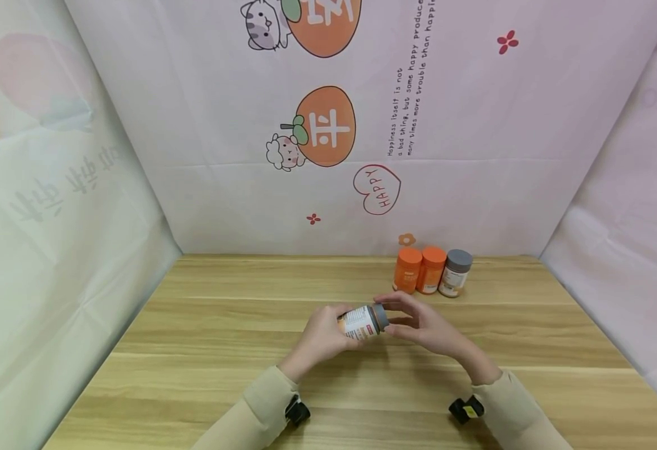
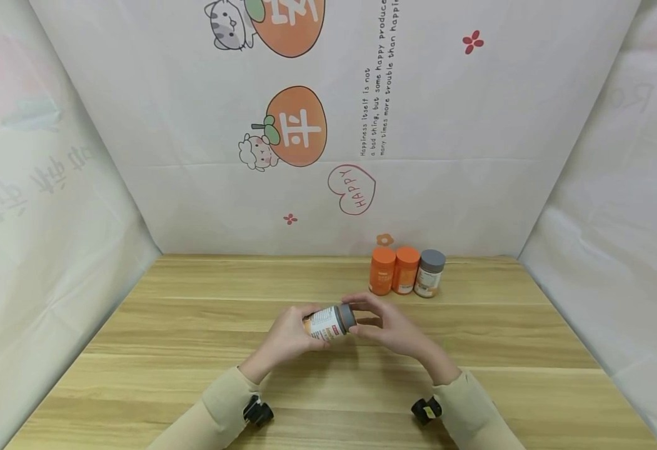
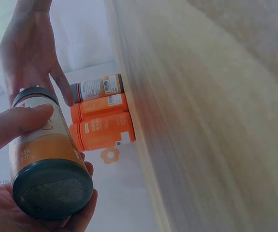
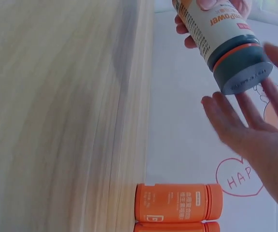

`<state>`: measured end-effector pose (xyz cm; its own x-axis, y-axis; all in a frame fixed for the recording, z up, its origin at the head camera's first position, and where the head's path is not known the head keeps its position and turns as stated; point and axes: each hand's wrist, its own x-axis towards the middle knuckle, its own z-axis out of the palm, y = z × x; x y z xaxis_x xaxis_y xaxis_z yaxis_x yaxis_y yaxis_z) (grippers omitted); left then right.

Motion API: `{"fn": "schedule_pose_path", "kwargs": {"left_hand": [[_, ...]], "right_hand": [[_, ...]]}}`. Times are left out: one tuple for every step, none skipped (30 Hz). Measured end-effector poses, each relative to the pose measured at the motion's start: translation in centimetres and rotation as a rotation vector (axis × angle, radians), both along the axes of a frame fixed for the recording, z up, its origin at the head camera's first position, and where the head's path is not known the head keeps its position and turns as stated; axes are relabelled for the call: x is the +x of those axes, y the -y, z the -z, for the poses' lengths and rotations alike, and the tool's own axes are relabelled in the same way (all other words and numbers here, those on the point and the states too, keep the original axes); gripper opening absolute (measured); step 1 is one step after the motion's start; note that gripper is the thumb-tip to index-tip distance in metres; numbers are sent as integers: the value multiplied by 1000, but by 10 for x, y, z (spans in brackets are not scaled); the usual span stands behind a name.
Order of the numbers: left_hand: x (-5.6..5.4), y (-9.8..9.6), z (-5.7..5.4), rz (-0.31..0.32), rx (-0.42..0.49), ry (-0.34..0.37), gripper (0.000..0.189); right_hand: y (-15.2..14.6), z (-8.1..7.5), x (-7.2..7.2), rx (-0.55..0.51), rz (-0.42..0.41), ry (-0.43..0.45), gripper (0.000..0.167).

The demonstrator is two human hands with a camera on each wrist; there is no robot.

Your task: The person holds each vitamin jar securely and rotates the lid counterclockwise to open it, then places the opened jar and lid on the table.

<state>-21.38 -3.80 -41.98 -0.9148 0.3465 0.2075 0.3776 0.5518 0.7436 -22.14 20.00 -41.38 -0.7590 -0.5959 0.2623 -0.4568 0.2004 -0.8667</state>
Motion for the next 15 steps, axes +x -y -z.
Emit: {"fn": "schedule_pose_path", "kwargs": {"left_hand": [[0,0,0,0,1,2,56],[1,0,0,-1,1,3,56],[1,0,-1,-2,-1,2,56],[1,-1,-1,-2,-1,1,56],[1,-1,-1,-2,-5,-3,56],[2,-1,-2,-2,-9,-8,55],[2,-2,-2,0,-15,-16,55],[2,-2,-2,1,-21,-26,55],[2,-2,-2,2,-31,-36,54],[3,-3,-3,1,-39,-46,54],[3,-3,-3,-1,-49,-56,53],[3,-3,-3,-4,-54,-64,53],[3,-3,-3,-8,-60,-68,53],[4,-4,-3,-11,-63,-71,53],[4,-4,-3,-15,-66,-72,53]], "right_hand": [[1,-1,1,12,27,18,45],[3,-2,1,25,57,35,44],[5,-3,2,31,78,55,44],[7,-4,2,34,94,72,43],[8,-5,2,34,108,90,43],[10,-6,2,35,122,108,43],[12,-7,3,39,134,122,43],[13,-8,3,44,145,139,42],[14,-9,3,51,152,154,43],[15,-9,3,66,166,167,43],[16,-9,3,86,182,181,43],[18,-10,3,107,201,189,44],[18,-9,3,128,219,198,45],[19,-9,2,144,233,210,46],[20,-9,2,159,248,221,47]]}}
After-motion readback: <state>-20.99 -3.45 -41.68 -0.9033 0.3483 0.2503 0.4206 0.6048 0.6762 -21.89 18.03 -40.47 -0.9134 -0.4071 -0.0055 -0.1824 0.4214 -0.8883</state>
